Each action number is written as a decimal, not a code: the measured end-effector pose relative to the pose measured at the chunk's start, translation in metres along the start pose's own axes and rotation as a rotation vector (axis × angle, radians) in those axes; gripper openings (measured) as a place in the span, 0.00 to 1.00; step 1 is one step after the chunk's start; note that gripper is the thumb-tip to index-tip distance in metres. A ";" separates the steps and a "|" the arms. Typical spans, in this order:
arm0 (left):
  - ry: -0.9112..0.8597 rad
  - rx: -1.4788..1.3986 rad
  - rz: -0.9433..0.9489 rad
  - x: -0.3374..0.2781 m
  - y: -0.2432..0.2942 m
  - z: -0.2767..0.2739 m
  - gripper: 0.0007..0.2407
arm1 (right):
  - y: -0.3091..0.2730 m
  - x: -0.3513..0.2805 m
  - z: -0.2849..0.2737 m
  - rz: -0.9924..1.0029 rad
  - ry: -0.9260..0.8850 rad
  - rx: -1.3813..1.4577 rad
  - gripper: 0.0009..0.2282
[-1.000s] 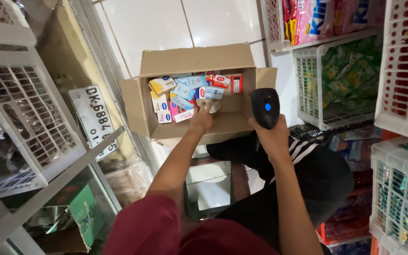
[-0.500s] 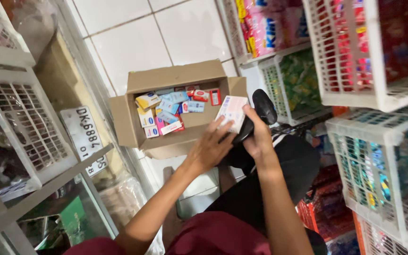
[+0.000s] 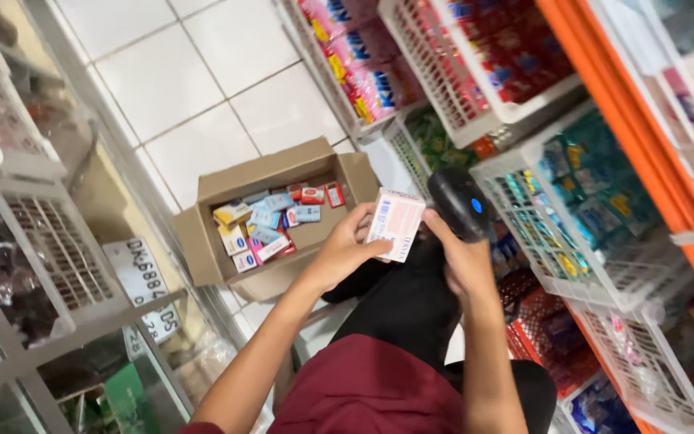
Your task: The person scans boxed items from store shelves and a cardboard box using a handheld barcode scanner.
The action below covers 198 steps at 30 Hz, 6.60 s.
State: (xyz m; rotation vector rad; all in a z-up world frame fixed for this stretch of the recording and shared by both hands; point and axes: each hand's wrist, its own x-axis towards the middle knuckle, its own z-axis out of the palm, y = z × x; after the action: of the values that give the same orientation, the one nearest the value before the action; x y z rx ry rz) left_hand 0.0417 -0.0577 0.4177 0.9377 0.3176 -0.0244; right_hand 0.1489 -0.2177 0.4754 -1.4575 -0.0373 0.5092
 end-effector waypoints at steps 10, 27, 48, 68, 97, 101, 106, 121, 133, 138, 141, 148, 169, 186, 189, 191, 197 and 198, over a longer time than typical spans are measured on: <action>0.051 0.641 0.183 -0.009 0.019 0.060 0.22 | -0.113 -0.092 -0.056 -0.465 -0.325 -0.999 0.14; -0.016 1.118 0.938 -0.024 0.032 0.159 0.20 | -0.022 -0.088 -0.102 0.206 0.187 0.704 0.10; 0.188 0.770 1.283 0.120 0.165 0.292 0.24 | -0.050 -0.085 -0.120 -0.219 0.384 0.644 0.09; 0.037 0.933 1.049 0.197 0.162 0.319 0.18 | -0.036 -0.071 -0.106 -0.097 0.484 0.557 0.10; 0.487 0.886 0.434 0.115 -0.026 -0.023 0.13 | 0.011 -0.029 -0.045 -0.036 -0.019 0.375 0.17; 0.649 1.137 0.248 0.068 -0.137 -0.166 0.11 | 0.054 0.029 0.015 0.105 -0.124 0.008 0.18; 0.696 1.189 -0.412 0.020 -0.232 -0.257 0.18 | 0.129 0.079 0.062 0.177 -0.185 -0.300 0.19; 0.340 1.159 -0.995 0.006 -0.248 -0.321 0.21 | 0.183 0.108 0.061 0.167 -0.290 -0.875 0.23; 0.516 1.064 -0.267 0.039 -0.263 -0.328 0.17 | 0.185 0.115 0.063 0.236 -0.236 -0.898 0.23; 0.614 0.993 0.111 0.042 -0.207 -0.267 0.12 | 0.184 0.110 0.062 0.196 -0.218 -0.842 0.21; 0.713 0.410 -0.175 0.042 -0.156 -0.218 0.23 | 0.172 0.104 0.058 0.369 -0.176 -0.525 0.15; 0.105 -0.457 -0.054 0.020 -0.073 -0.123 0.21 | 0.107 0.058 0.070 0.454 -0.243 0.037 0.08; -0.367 -0.892 -0.103 0.009 0.002 0.037 0.38 | -0.025 -0.127 -0.042 0.334 -0.139 0.342 0.08; -0.394 -0.342 0.018 -0.005 0.013 0.088 0.40 | -0.026 -0.147 -0.046 0.277 0.063 0.629 0.09; -0.447 0.559 0.310 -0.011 0.037 0.120 0.38 | -0.013 -0.136 -0.066 0.120 0.231 0.564 0.09; -0.351 1.178 0.607 -0.026 0.048 0.149 0.40 | -0.010 -0.134 -0.079 -0.026 0.259 0.399 0.14; -0.240 1.216 1.023 -0.038 0.057 0.219 0.45 | -0.045 -0.140 -0.094 -0.313 0.443 0.448 0.33; -0.246 1.216 1.022 -0.041 0.052 0.226 0.45 | -0.051 -0.143 -0.098 -0.314 0.448 0.450 0.33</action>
State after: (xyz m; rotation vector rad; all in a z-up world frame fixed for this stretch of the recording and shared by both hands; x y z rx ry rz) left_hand 0.0693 -0.2115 0.5939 2.1881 -0.5177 0.6665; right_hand 0.0691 -0.3606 0.5507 -1.0671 0.1914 -0.0737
